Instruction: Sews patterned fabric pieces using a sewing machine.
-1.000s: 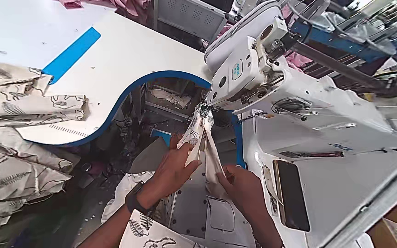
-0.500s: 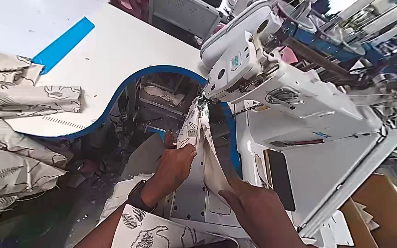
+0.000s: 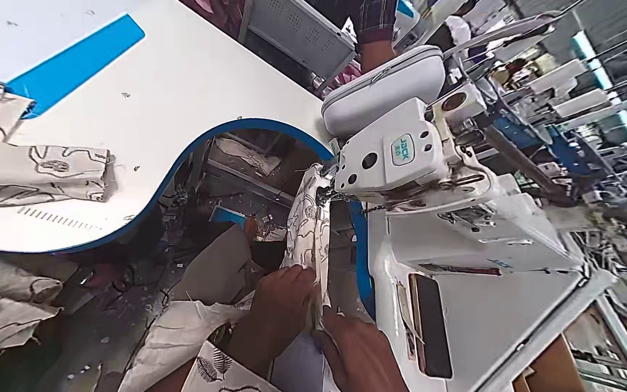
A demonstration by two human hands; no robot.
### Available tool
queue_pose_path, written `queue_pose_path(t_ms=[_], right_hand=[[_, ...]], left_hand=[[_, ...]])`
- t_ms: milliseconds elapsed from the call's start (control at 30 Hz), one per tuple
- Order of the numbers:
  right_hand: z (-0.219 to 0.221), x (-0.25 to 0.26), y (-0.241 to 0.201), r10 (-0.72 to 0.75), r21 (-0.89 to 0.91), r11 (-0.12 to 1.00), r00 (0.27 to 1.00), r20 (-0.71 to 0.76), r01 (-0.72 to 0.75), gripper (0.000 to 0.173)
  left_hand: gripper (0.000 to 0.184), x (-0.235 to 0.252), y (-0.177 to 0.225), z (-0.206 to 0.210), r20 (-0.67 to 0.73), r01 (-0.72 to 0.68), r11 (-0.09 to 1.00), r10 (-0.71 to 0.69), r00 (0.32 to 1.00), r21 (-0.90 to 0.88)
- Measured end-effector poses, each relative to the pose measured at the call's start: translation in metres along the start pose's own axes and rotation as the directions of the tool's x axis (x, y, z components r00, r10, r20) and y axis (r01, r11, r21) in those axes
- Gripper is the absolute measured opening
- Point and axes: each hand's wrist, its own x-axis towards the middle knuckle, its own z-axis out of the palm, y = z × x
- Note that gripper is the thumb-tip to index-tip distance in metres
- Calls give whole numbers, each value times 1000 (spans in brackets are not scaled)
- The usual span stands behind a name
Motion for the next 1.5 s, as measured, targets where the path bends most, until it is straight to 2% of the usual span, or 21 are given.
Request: queue_pose_path(t_ms=[133, 300, 367, 500, 567, 600, 667, 733, 800, 867, 900, 933, 967, 1033, 1067, 1100, 1167, 1267, 1367, 1433, 1500], right_hand=[[-18, -5, 0, -79, -75, 995, 993, -92, 72, 23], [-3, 4, 12, -93, 112, 989, 996, -5, 93, 25], [-7, 9, 8, -120, -9, 993, 991, -64, 119, 25], [-18, 34, -2, -83, -233, 970, 995, -60, 67, 14], [-17, 47, -1, -52, -198, 979, 998, -23, 46, 13], [-15, 52, 4, -63, -114, 992, 998, -5, 62, 15], [-7, 49, 22, -120, 90, 989, 992, 33, 117, 22], [-5, 43, 43, -81, 136, 989, 971, 226, 51, 28], [18, 50, 78, -44, 126, 992, 895, 444, -14, 34], [65, 62, 117, -177, 221, 973, 826, 535, 65, 32], [80, 56, 126, -262, 292, 950, 792, 552, 111, 30], [68, 50, 125, -289, 274, 948, 794, 534, 161, 27], [35, 41, 114, -286, 181, 957, 844, 453, 227, 23], [-9, -25, 70, -348, -15, 936, 931, 111, 351, 9], [-16, -56, 39, -365, -89, 929, 929, -64, 359, 2], [-12, -77, 9, -331, -154, 940, 922, -200, 304, 7], [17, -84, -27, -208, -162, 973, 926, -315, 163, 18], [20, -73, -23, -59, -101, 994, 951, -304, 30, 30], [13, -61, -40, -92, -166, 985, 930, -355, 34, 29], [14, -46, -45, -116, -183, 982, 920, -373, 50, 28], [6, -36, -41, -92, -151, 988, 931, -353, 40, 28]], left_hand=[[24, 2, 6, -5, 143, 93, 995, -97, 985, 32], [21, 3, 13, -28, 392, 209, 978, -181, 902, -29], [17, -3, 10, -26, 363, 160, 983, -118, 924, -89], [23, 3, -8, -4, 99, -27, 994, 37, 994, -101], [24, 9, -15, 6, 30, -43, 991, 47, 998, -125], [24, 11, -16, 7, 37, 7, 988, -2, 999, -152], [27, 5, -18, -10, 224, 250, 930, -192, 955, -268], [30, -7, -40, -43, 394, 435, 842, -299, 869, -320], [29, -19, -87, -79, 549, 503, 810, -283, 786, -302], [25, -7, -125, -108, 612, 526, 806, -278, 740, -270], [25, -1, -124, -116, 619, 504, 828, -267, 739, -245], [26, 13, -109, -119, 609, 427, 875, -213, 764, -229], [28, 29, -83, -121, 588, 300, 928, -118, 800, -223], [28, 10, -11, -111, 592, 129, 976, 1, 806, -177], [23, -7, 22, -99, 586, 97, 990, -20, 810, -100], [21, -24, 46, -85, 583, 118, 993, -88, 808, -15], [25, -42, 74, -69, 600, 237, 963, -267, 754, 129], [21, -54, 60, -57, 395, 204, 975, -222, 892, 89], [23, -50, 44, -49, 238, 48, 997, -60, 969, 57], [21, -40, 29, -40, 165, -58, 993, 41, 985, 98], [19, -29, 22, -38, 172, -78, 992, 60, 983, 96]])
